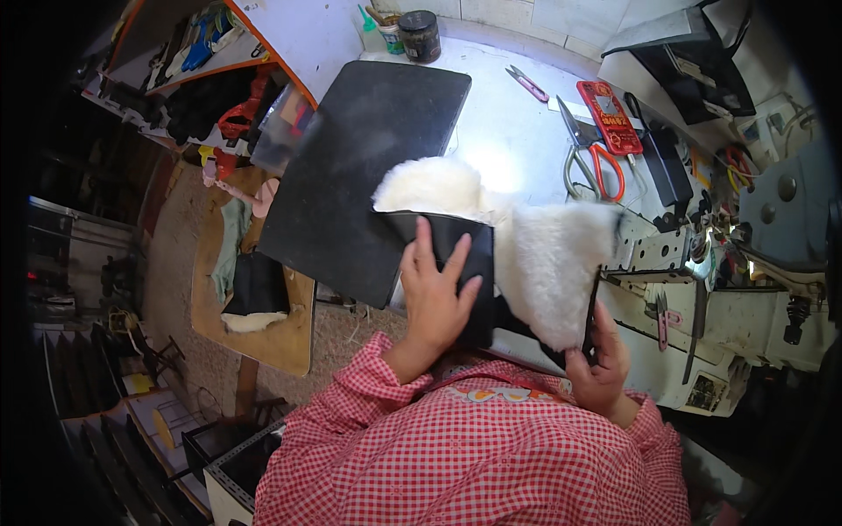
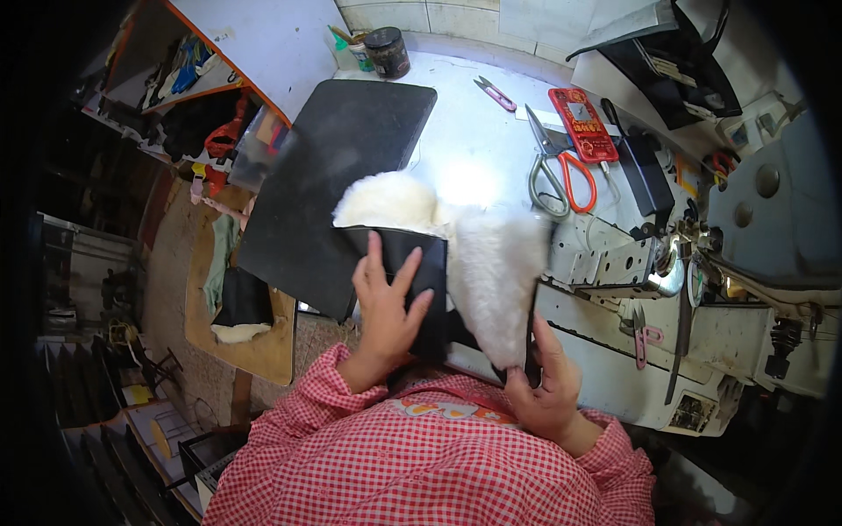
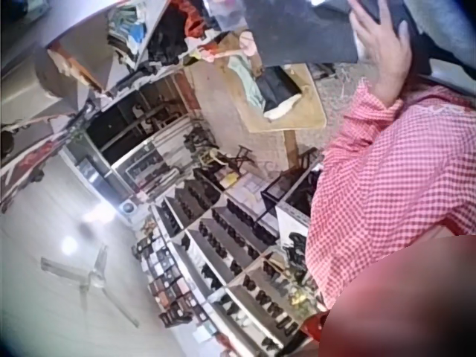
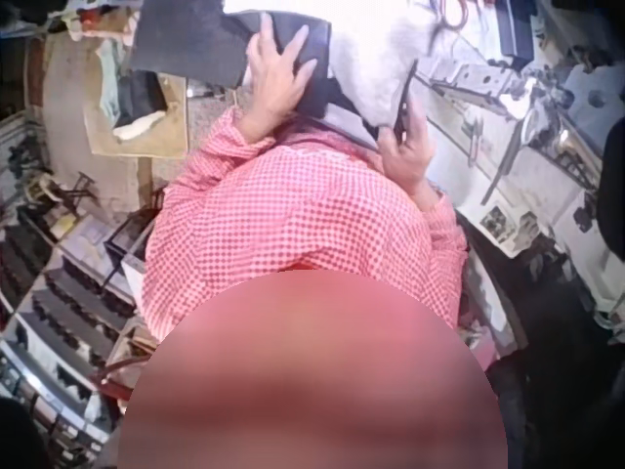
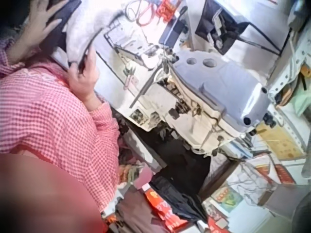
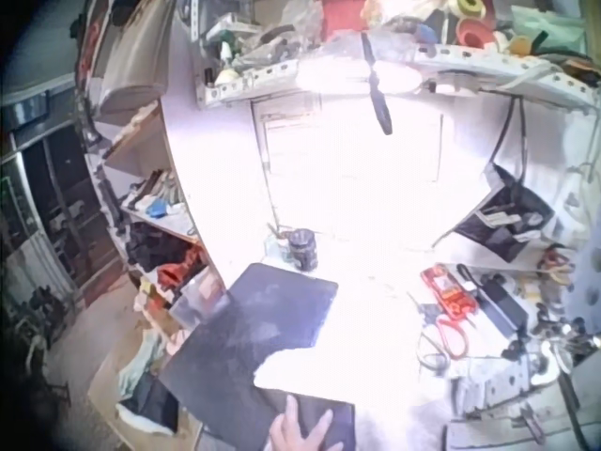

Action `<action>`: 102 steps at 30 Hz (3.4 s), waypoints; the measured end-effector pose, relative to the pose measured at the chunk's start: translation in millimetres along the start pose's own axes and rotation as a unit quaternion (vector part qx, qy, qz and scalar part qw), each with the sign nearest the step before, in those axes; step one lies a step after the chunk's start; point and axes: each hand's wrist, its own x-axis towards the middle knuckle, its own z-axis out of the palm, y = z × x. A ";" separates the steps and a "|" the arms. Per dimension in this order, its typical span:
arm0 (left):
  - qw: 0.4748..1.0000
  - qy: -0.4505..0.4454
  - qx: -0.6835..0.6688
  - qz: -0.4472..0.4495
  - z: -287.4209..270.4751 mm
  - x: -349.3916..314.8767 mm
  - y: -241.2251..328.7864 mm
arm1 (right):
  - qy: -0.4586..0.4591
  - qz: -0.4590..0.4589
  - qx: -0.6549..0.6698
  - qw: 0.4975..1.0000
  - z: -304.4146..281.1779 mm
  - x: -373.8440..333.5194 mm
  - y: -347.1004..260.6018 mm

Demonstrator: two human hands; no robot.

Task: The person sews a black boot with white fur lining using a sewing machine, aligning edges and stitching along seams. They trim excess thread with scissors, flip the boot to check alignment, and continue sewing different sections.

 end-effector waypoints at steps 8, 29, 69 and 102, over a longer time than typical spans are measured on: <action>0.978 -0.074 0.132 0.146 15.0 8.6 7.3 | -0.310 -0.115 -0.199 0.922 38.6 49.1 40.0; 0.981 -0.108 0.058 0.148 18.4 54.1 -9.7 | -0.331 -0.134 -0.241 0.902 11.5 26.5 80.5; 0.958 0.117 -0.260 -0.034 44.3 67.5 20.8 | 0.030 -0.006 -0.177 0.984 61.9 130.6 75.4; 0.968 0.079 -0.218 0.093 37.7 61.8 3.9 | -0.105 0.072 -0.106 0.986 53.6 127.9 106.9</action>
